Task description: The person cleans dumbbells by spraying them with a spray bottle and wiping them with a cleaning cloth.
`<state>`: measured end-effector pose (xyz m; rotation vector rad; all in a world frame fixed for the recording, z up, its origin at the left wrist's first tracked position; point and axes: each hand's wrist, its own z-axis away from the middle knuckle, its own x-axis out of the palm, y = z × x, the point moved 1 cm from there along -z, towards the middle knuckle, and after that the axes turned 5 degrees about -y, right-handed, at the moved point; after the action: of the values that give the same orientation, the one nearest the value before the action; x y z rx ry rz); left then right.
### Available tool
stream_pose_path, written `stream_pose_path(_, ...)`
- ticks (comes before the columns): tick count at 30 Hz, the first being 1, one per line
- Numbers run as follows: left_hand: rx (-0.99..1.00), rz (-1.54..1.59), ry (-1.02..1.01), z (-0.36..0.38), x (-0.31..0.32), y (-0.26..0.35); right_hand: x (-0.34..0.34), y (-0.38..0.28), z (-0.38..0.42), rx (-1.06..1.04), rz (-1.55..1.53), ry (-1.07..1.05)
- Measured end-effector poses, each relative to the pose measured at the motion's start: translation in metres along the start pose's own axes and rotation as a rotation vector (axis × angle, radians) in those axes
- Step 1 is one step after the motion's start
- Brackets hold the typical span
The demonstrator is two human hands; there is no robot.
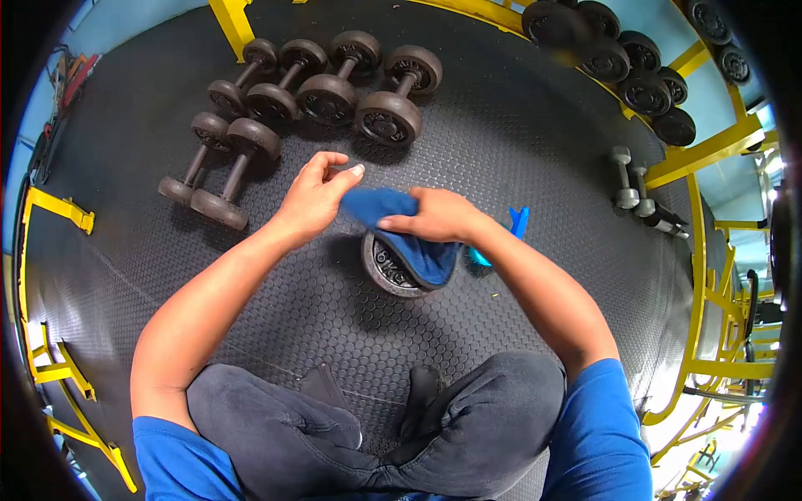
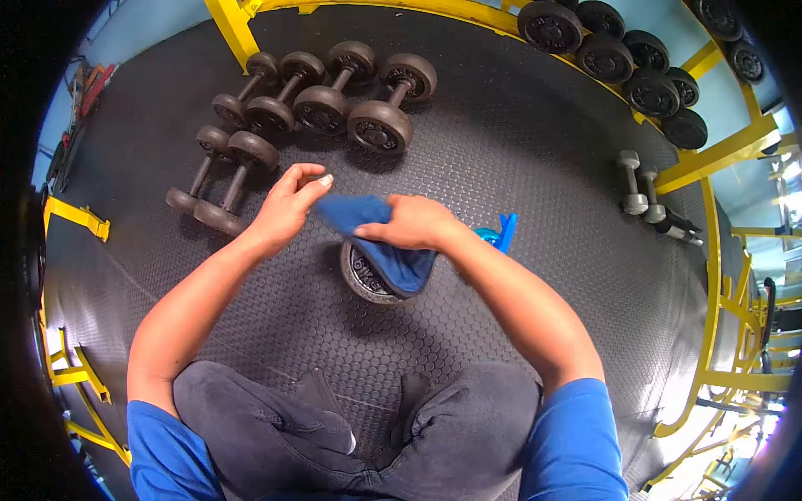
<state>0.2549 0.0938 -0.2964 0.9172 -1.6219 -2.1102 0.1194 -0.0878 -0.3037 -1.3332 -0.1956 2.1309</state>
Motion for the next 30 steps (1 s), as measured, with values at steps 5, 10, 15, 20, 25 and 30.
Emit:
stream_pose_path(5,-0.064,0.028,-0.038,0.001,-0.001,0.003,0.068,0.067,0.062,0.223,-1.311,-0.184)
stream_pose_path(10,-0.174,0.011,-0.069,-0.005,0.007,-0.009,0.089,0.046,0.118,0.262,-1.189,-0.346)
stream_pose_path(15,-0.198,0.021,-0.055,-0.006,0.007,-0.006,-0.001,0.027,0.128,0.037,-0.381,-0.053)
stream_pose_path(20,-0.190,0.052,-0.027,-0.003,0.006,-0.003,0.027,-0.010,0.048,-0.320,0.333,0.501)
stream_pose_path(25,-0.128,0.085,-0.097,0.013,0.010,0.005,0.053,-0.030,0.062,-0.787,0.318,0.208)
stream_pose_path(30,-0.088,-0.006,-0.226,0.011,0.005,-0.006,0.030,0.031,0.101,-0.790,0.317,0.122)
